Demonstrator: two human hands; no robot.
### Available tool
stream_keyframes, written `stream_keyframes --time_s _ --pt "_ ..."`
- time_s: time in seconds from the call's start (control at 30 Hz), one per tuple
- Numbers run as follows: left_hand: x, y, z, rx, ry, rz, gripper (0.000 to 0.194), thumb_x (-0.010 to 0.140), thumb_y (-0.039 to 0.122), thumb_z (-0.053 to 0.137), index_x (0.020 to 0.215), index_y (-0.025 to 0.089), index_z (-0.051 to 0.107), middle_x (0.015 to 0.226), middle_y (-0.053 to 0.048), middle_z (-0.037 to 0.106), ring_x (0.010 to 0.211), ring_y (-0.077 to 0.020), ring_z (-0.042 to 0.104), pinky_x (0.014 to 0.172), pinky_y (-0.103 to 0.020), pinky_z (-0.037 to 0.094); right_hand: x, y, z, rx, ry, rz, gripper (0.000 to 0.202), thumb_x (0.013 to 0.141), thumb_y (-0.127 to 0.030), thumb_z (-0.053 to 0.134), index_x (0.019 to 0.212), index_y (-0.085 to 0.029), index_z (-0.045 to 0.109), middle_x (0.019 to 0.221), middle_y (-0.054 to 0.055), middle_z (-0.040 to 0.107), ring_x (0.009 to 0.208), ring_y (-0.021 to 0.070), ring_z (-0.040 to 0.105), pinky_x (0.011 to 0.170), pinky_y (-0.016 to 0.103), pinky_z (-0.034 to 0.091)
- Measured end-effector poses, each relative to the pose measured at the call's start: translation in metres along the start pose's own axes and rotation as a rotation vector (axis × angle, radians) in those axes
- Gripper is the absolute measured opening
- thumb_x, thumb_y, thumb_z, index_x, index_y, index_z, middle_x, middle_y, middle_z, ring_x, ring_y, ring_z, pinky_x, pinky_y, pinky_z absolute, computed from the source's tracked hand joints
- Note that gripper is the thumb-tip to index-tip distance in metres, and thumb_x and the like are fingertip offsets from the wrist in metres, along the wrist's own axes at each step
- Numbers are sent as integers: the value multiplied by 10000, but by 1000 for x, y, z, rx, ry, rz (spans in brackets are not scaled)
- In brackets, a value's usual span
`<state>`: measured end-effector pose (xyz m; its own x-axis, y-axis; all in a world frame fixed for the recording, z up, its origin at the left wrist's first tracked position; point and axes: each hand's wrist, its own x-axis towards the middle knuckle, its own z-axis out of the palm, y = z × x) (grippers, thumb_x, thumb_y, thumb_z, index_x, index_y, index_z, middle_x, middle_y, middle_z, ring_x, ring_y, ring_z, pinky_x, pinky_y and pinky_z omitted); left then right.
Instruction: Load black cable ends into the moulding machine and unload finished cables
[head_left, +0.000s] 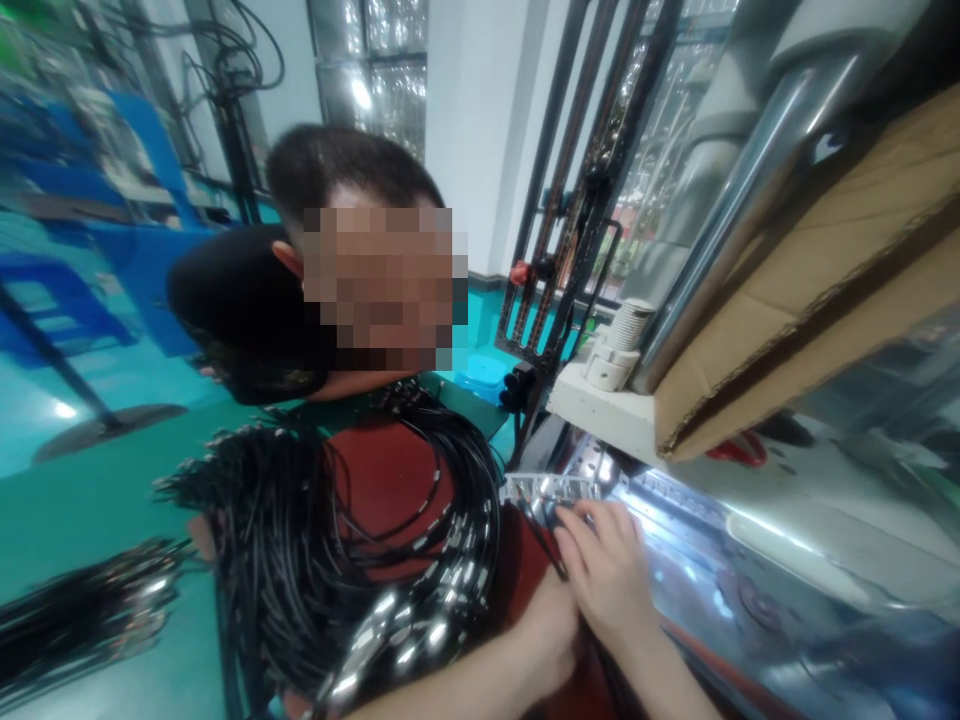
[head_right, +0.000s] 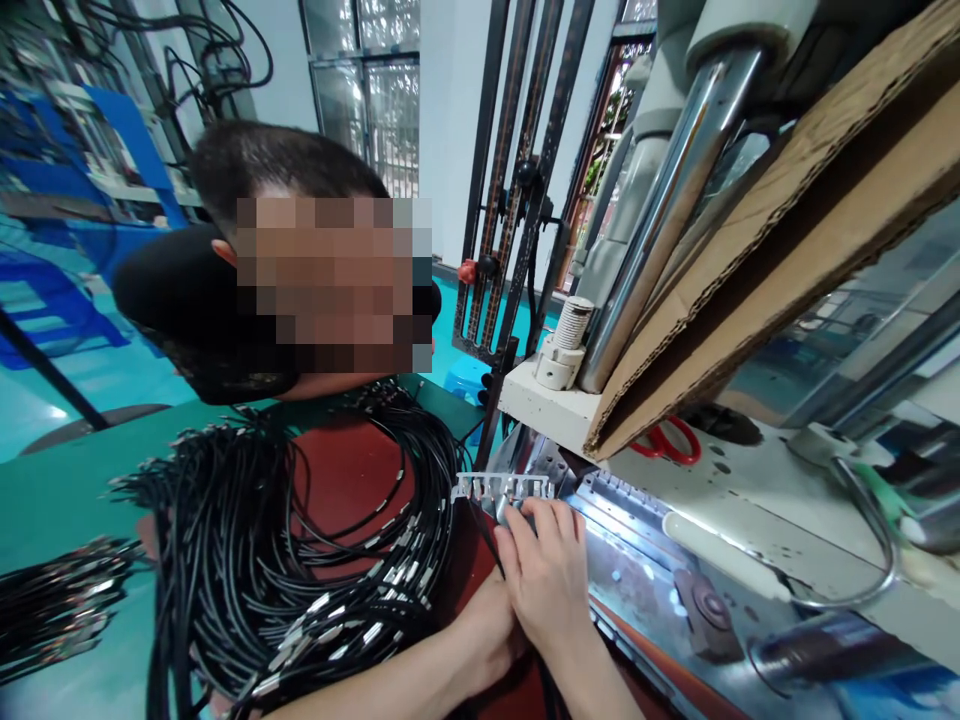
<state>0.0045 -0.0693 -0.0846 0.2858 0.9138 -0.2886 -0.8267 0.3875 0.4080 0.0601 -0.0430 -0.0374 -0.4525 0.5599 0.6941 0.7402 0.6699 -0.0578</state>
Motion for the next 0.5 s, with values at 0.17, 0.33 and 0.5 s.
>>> stream_keyframes --time_s 0.17,0.33,0.5 --pt "0 0 0 50 -5 50 203 688 284 622 833 156 561 644 -12 596 551 -105 533 567 -223 392 0 3 -3 68 19 7 211 868 -209 409 833 -162 612 811 61 573 793 199 465 696 360 345" --pt "2 -1 -1 135 -29 50 311 692 431 613 635 140 520 431 37 435 394 -76 392 448 -213 307 3 6 -12 158 83 16 273 853 -147 423 585 -167 472 580 8 445 613 147 391 607 324 305" --pt "2 -3 -4 89 35 20 243 685 365 632 742 142 552 574 11 531 511 -98 483 536 -226 384 0 1 -10 229 51 -89 176 830 -90 451 689 -139 545 558 7 470 559 131 384 574 311 297"
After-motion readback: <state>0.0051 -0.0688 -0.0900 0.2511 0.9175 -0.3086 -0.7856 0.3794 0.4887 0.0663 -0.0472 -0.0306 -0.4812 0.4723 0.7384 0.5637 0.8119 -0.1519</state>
